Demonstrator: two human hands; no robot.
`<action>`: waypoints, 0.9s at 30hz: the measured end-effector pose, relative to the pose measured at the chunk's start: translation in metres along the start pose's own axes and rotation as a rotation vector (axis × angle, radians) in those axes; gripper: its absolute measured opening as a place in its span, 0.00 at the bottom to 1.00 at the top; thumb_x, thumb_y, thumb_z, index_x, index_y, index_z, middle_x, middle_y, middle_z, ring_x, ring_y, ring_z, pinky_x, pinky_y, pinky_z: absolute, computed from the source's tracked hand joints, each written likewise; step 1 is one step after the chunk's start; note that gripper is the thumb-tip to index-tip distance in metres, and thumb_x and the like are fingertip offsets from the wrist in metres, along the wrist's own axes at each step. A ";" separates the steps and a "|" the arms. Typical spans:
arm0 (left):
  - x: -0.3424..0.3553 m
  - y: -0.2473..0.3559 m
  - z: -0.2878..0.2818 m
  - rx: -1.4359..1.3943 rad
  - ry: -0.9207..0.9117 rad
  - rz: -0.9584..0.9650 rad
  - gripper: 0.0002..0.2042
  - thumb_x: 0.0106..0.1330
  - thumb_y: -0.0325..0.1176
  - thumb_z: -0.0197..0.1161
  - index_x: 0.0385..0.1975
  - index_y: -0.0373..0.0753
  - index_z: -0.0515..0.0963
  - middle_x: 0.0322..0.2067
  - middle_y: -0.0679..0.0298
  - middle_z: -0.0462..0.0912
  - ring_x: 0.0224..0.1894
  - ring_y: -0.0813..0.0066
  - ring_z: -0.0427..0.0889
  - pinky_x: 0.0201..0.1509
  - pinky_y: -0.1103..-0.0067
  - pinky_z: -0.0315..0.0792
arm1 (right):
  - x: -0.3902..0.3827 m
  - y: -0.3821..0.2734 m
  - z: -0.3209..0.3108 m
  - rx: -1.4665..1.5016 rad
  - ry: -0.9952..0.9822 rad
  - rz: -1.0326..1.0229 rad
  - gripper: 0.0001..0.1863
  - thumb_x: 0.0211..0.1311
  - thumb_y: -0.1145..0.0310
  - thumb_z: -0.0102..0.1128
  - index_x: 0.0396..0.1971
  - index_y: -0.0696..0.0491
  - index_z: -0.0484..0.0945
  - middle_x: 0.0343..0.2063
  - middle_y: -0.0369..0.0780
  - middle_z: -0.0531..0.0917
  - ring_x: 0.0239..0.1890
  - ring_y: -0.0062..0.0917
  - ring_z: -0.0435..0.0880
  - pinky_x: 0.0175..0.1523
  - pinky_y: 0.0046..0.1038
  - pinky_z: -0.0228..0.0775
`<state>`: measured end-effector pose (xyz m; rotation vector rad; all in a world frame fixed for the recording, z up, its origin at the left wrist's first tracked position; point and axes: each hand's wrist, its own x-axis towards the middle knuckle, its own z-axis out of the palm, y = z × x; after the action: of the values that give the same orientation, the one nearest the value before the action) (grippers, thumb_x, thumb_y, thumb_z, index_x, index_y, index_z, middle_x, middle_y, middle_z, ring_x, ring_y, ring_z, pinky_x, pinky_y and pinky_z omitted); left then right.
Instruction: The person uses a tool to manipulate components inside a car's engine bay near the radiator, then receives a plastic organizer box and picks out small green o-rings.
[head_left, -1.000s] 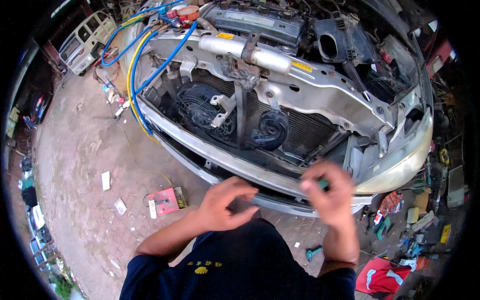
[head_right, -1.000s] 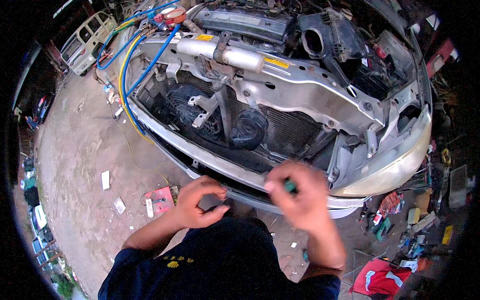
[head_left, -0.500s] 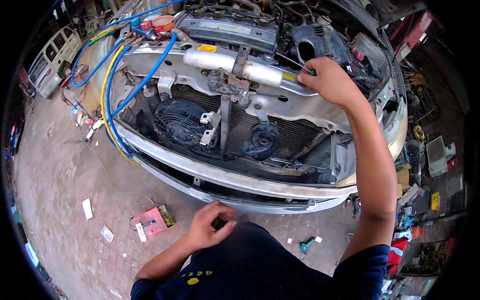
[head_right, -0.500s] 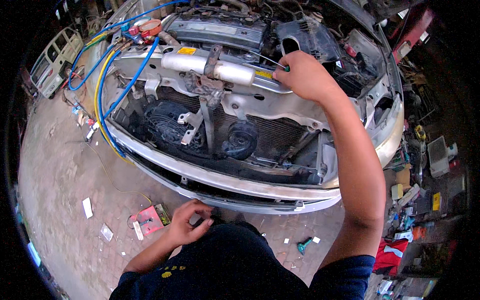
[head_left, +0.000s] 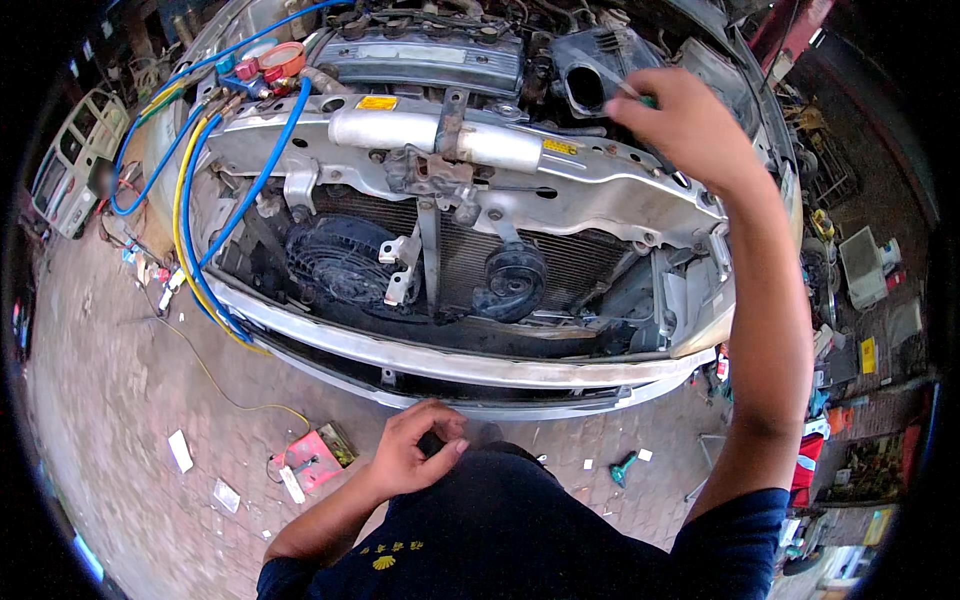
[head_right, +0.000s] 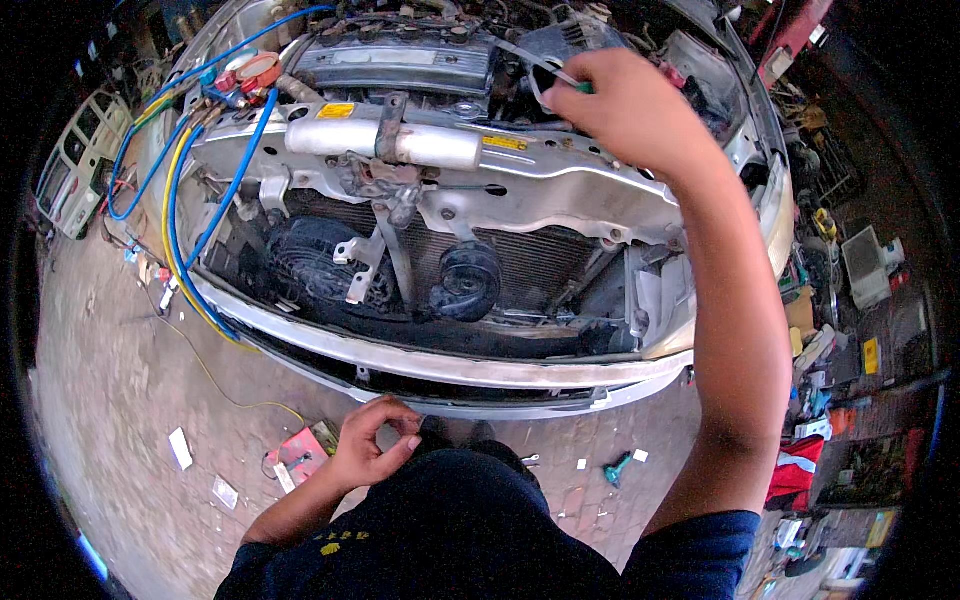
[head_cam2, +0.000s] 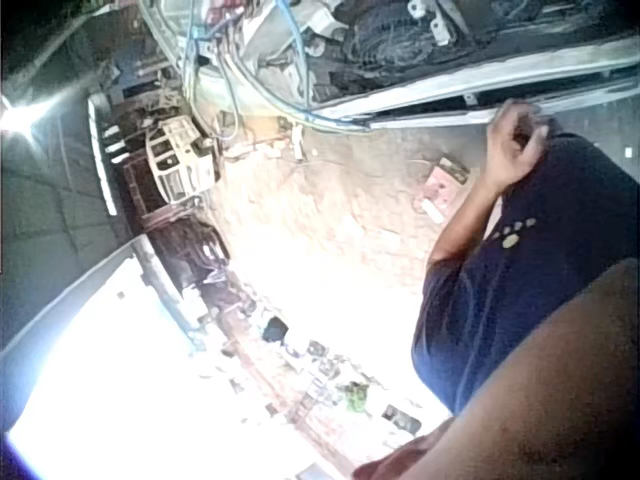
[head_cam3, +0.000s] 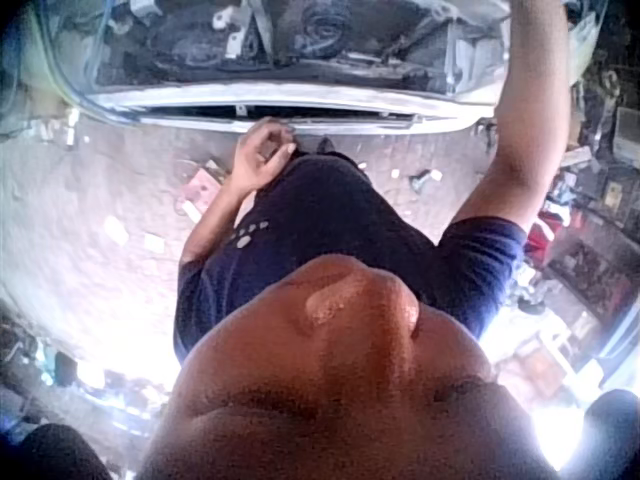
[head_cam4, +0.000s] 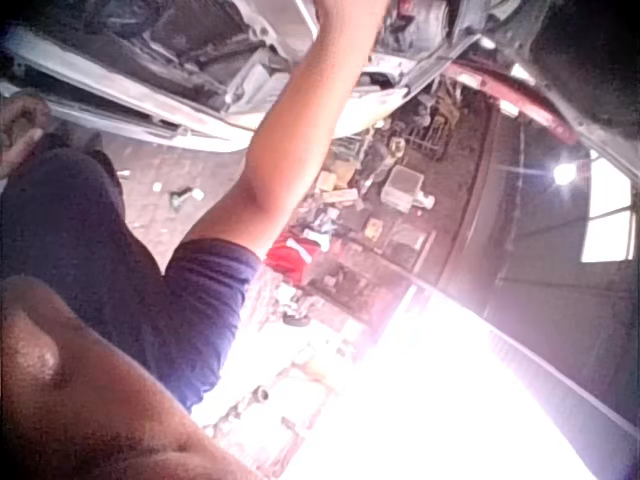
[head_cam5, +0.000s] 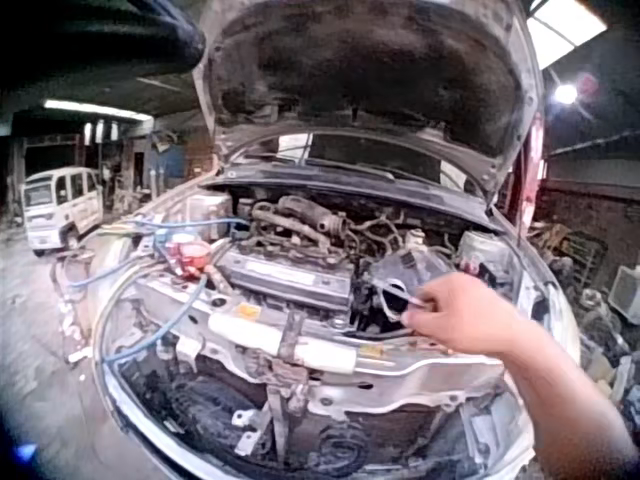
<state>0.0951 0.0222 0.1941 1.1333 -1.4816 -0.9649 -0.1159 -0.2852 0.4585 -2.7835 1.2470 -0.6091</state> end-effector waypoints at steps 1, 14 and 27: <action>0.002 0.000 0.002 -0.007 -0.008 0.004 0.09 0.61 0.27 0.69 0.39 0.35 0.79 0.31 0.59 0.83 0.34 0.67 0.83 0.41 0.73 0.75 | -0.015 -0.003 -0.015 0.047 0.094 -0.021 0.18 0.61 0.59 0.63 0.32 0.62 0.82 0.27 0.48 0.84 0.30 0.41 0.82 0.41 0.36 0.74; 0.018 0.015 0.027 -0.131 -0.130 -0.069 0.19 0.64 0.33 0.71 0.53 0.37 0.79 0.34 0.62 0.83 0.35 0.74 0.83 0.40 0.76 0.78 | -0.258 -0.049 0.143 0.963 -0.596 0.144 0.15 0.61 0.65 0.69 0.42 0.56 0.77 0.31 0.42 0.83 0.34 0.29 0.83 0.43 0.31 0.74; 0.016 0.045 0.091 -0.403 0.273 -0.339 0.11 0.75 0.34 0.61 0.47 0.33 0.83 0.27 0.69 0.82 0.30 0.85 0.77 0.36 0.83 0.73 | -0.323 -0.009 0.160 1.182 -0.392 0.383 0.18 0.61 0.68 0.70 0.49 0.60 0.80 0.39 0.44 0.88 0.40 0.27 0.86 0.49 0.29 0.76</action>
<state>-0.0033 0.0194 0.2240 1.1776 -0.8423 -1.2203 -0.2461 -0.0658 0.2034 -1.5390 0.8476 -0.4848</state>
